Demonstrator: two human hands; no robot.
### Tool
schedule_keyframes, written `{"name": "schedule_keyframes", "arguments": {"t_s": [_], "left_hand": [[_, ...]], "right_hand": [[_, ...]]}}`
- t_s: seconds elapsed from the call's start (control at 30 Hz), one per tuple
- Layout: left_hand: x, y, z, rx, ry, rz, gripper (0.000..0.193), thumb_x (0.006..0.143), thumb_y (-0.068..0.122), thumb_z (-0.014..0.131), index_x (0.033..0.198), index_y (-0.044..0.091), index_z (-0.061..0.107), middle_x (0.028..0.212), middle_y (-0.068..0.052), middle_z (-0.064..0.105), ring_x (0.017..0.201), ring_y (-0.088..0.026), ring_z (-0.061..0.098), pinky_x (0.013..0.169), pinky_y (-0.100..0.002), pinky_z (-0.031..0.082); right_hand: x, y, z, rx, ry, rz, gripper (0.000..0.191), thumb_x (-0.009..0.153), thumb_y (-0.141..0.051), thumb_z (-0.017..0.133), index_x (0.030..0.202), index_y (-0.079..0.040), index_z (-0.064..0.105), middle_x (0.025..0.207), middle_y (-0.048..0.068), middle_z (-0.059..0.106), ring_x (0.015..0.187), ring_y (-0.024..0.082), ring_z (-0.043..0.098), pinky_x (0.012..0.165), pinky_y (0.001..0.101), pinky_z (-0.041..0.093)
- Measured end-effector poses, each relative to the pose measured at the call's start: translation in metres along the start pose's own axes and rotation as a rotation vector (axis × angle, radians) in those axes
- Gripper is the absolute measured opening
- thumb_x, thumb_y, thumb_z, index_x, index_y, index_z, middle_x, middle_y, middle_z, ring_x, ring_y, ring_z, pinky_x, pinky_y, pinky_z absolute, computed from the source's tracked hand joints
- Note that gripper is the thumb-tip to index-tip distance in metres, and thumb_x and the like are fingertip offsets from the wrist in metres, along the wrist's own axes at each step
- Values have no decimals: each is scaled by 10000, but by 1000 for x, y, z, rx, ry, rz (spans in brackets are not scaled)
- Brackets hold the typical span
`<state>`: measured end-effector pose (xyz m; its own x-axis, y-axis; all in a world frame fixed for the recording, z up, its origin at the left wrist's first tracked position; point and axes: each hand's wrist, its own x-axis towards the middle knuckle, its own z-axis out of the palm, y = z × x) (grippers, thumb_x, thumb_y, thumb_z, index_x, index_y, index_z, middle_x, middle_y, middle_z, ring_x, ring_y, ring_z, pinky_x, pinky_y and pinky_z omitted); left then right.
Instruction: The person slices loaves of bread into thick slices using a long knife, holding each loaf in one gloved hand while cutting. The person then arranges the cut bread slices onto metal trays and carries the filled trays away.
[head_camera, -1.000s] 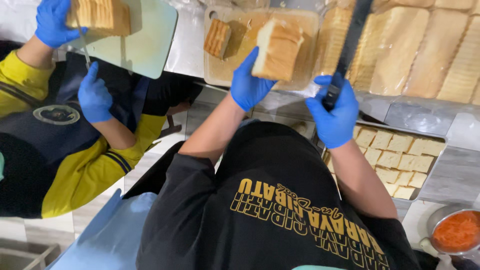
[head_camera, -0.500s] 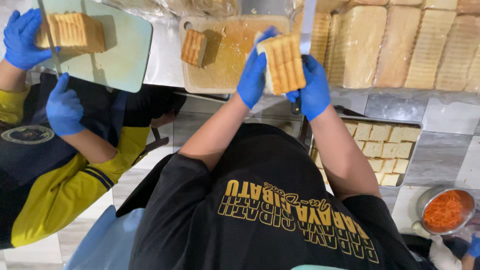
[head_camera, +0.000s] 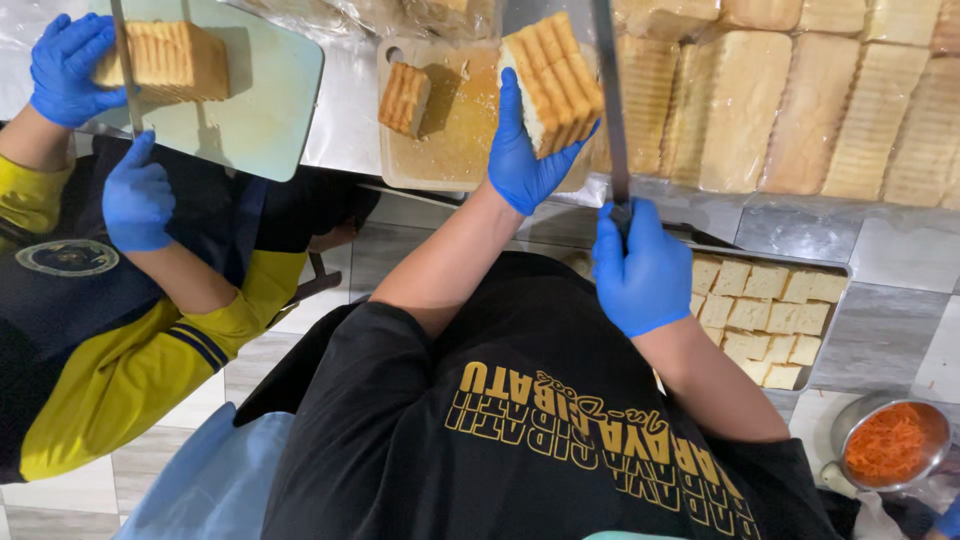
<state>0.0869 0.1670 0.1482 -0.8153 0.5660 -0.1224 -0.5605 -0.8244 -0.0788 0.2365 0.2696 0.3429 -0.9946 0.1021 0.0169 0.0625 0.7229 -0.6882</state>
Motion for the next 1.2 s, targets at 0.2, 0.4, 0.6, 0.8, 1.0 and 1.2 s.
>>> {"name": "schedule_keyframes", "arguments": {"t_s": [0.2,0.4,0.6,0.8,1.0,1.2], "left_hand": [[-3,-2,-5,46,-8,4,740,1055,633,511,1569,113,402,1494,-120,535,1362,-302,535,1181,-468,428],[-4,-4,-5,51,81,77,667,1049,537,552,1545,113,412,1479,-113,547,1358,-287,536,1177,-456,424],[-5,-5,1,81,19,167,655,1055,471,592,1553,89,404,1489,-114,548,1376,-283,539,1199,-460,421],[-3,-8,-6,154,71,194,583,1084,385,589,1547,85,401,1459,-112,558,1339,-280,560,1152,-462,450],[-17,-23,-11,305,-40,197,526,1101,288,600,1552,86,421,1458,-100,573,1340,-278,576,1156,-466,474],[-20,-21,-4,416,-35,253,665,1017,315,712,1555,92,389,1465,-90,553,1344,-275,568,1157,-469,468]], "right_hand": [[6,1,8,-47,0,-64,167,1048,-154,618,1098,1,584,846,206,693,758,429,686,646,487,531],[4,10,11,-56,-28,-18,178,1051,-178,605,1088,-6,584,843,213,696,758,441,677,640,503,518],[-2,13,9,-91,-19,-24,175,1041,-183,610,1079,-14,591,830,219,689,745,446,669,630,515,507],[-3,19,11,-100,-17,-15,169,1047,-177,618,1053,-12,583,818,227,679,747,458,659,627,520,502],[13,23,16,-103,51,-74,156,1060,-156,625,1059,-5,584,838,240,674,759,465,655,643,530,492],[-1,20,12,-83,7,-83,136,1030,-150,622,1042,-18,593,819,227,680,742,454,666,624,523,502]]}}
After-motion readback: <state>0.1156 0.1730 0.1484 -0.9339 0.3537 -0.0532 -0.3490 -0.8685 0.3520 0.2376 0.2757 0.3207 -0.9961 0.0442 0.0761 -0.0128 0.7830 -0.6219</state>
